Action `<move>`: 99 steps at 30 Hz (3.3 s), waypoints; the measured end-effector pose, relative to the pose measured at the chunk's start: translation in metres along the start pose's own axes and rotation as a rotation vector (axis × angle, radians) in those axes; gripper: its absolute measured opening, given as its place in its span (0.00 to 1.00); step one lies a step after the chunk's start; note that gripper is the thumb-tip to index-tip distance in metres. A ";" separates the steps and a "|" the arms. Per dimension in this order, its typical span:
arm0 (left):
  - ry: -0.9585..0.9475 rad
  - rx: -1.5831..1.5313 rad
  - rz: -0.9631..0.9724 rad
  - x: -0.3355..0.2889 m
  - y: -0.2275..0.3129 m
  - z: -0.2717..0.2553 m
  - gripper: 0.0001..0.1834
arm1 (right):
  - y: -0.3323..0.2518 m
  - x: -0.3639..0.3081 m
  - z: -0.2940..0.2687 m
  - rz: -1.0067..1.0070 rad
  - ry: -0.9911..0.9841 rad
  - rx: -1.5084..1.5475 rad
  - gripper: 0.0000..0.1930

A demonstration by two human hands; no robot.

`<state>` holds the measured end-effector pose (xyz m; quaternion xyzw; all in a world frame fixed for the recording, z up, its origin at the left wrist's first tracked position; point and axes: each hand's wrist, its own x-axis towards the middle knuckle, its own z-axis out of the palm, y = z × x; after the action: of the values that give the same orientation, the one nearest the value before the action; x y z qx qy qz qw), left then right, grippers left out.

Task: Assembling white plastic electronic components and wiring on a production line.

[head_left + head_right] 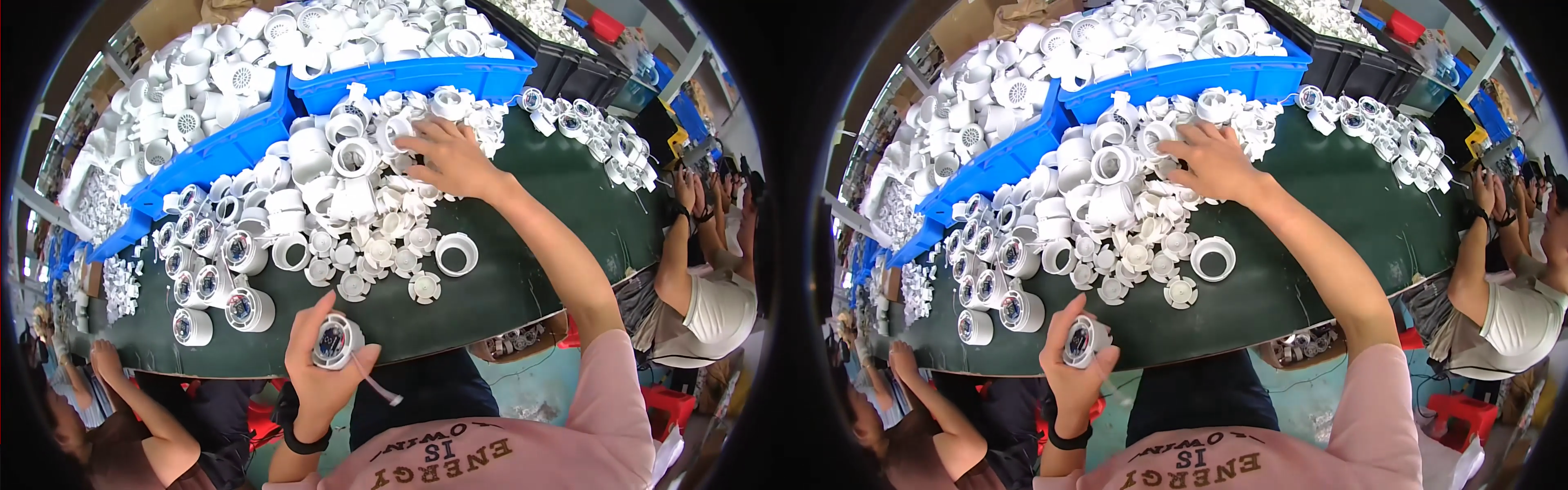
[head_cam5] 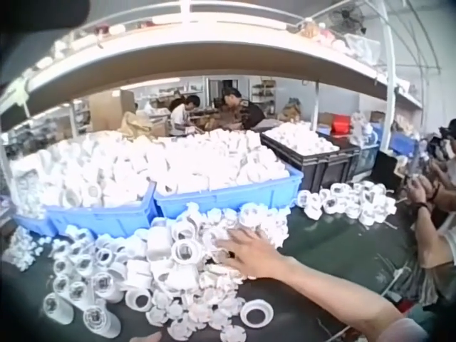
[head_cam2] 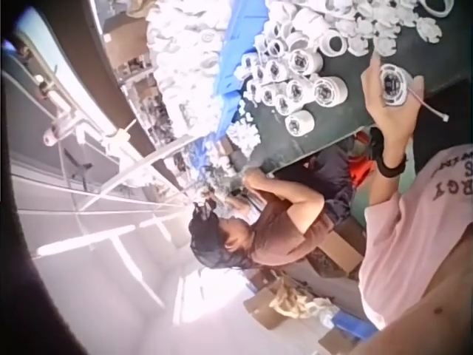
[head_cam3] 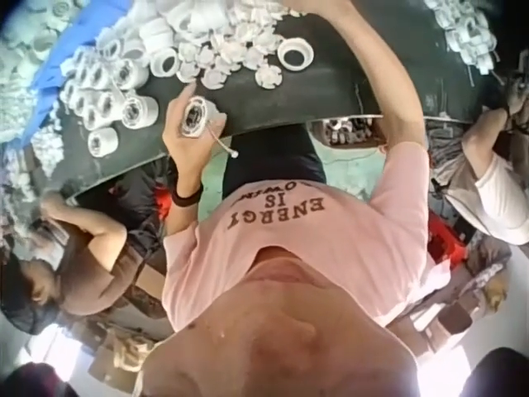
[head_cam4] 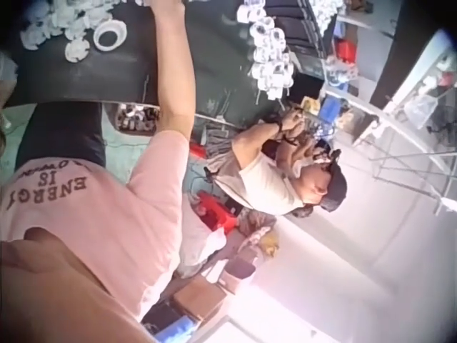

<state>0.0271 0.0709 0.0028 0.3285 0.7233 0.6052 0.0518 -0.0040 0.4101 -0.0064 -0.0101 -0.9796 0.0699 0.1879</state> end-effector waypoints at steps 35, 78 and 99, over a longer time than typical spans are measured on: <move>0.009 -0.220 -0.205 0.009 0.009 0.013 0.21 | -0.166 -0.113 -0.047 0.181 -0.123 1.317 0.30; -0.176 -0.170 -0.151 -0.002 0.017 0.010 0.22 | -0.195 -0.124 -0.039 0.049 0.013 0.982 0.38; 0.135 1.184 -0.301 0.363 -0.093 -0.097 0.27 | -0.162 -0.141 -0.004 0.213 0.431 0.914 0.40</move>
<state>-0.3398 0.1799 0.0603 0.1566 0.9767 0.1065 -0.1005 0.1297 0.2436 -0.0319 -0.0410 -0.7815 0.5061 0.3625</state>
